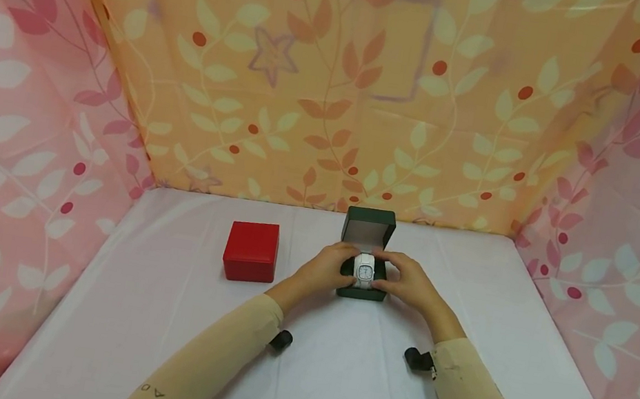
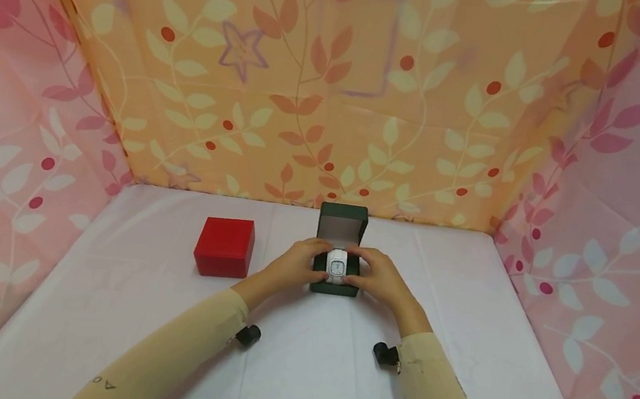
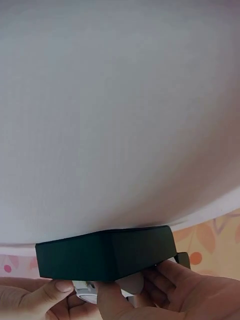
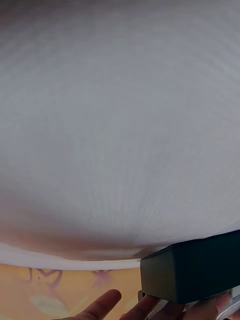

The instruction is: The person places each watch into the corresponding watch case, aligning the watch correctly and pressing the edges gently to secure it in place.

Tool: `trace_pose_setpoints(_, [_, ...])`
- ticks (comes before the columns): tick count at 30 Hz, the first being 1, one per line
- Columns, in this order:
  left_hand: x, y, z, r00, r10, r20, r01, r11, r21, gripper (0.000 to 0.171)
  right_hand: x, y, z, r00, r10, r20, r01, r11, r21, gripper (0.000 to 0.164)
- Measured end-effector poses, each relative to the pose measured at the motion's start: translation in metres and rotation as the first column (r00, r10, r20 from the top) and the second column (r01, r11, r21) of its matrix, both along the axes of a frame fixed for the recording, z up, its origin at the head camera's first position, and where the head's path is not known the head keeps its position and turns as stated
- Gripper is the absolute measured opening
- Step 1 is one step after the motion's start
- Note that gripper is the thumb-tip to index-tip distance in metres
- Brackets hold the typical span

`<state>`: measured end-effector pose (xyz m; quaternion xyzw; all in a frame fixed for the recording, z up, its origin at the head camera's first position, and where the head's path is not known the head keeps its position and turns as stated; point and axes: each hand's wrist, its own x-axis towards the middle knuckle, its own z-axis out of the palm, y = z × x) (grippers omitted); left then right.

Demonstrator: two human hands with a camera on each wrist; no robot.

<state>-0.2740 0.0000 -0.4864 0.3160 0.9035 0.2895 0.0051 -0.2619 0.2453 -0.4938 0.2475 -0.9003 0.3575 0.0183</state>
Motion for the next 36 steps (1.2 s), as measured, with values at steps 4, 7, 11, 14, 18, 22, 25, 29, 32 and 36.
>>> trace_pose_setpoints(4, [0.0000,0.0004,0.0002,1.000,0.008,0.007,-0.008,1.000,-0.003,0.058,-0.0014,-0.0003,-0.0010,1.000,0.007,-0.011,-0.007,1.000,0.004,0.065])
trace_pose_setpoints(7, [0.0003,0.0006,0.0006,0.999,0.026,0.024,-0.026,1.000,0.011,0.059,-0.0022,-0.0005,-0.0018,1.000,0.007,-0.017,-0.007,1.000,0.007,0.065])
trace_pose_setpoints(11, [0.0006,0.0009,0.0004,0.999,0.038,0.035,-0.039,0.999,0.022,0.059,-0.0029,-0.0006,-0.0036,1.000,0.001,-0.020,-0.001,1.000,0.021,0.064])
trace_pose_setpoints(14, [0.0010,0.0008,-0.0007,0.998,0.044,0.039,-0.045,0.999,0.025,0.058,-0.0029,-0.0010,-0.0041,1.000,-0.001,-0.027,0.002,0.999,0.035,0.065])
trace_pose_setpoints(18, [0.0018,0.0003,-0.0027,0.998,0.051,0.041,-0.053,0.998,0.034,0.058,-0.0027,-0.0015,-0.0036,0.999,0.006,-0.041,-0.005,0.999,0.033,0.064])
trace_pose_setpoints(22, [0.0023,-0.0001,-0.0041,0.998,0.049,0.031,-0.050,0.998,0.043,0.056,-0.0028,-0.0015,-0.0039,0.999,0.014,-0.044,-0.013,0.999,0.034,0.063])
trace_pose_setpoints(25, [0.0028,-0.0002,-0.0036,0.999,0.045,0.025,-0.046,0.998,0.045,0.056,-0.0022,-0.0012,-0.0035,0.999,0.010,-0.036,-0.008,0.999,0.042,0.063])
trace_pose_setpoints(29, [0.0029,0.0004,-0.0022,0.999,0.038,0.030,-0.038,0.999,0.030,0.057,-0.0021,-0.0008,-0.0024,1.000,0.005,-0.022,-0.004,0.999,0.050,0.065])
trace_pose_setpoints(32, [0.0014,0.0009,-0.0009,0.999,0.023,0.028,-0.023,1.000,0.011,0.058,-0.0024,-0.0004,-0.0010,1.000,0.006,-0.015,-0.005,0.998,0.063,0.065])
trace_pose_setpoints(36, [-0.0017,0.0006,0.0000,1.000,0.000,0.009,0.001,1.000,-0.014,0.059,-0.0036,0.0001,0.0013,1.000,0.009,-0.003,-0.009,0.997,0.083,0.066])
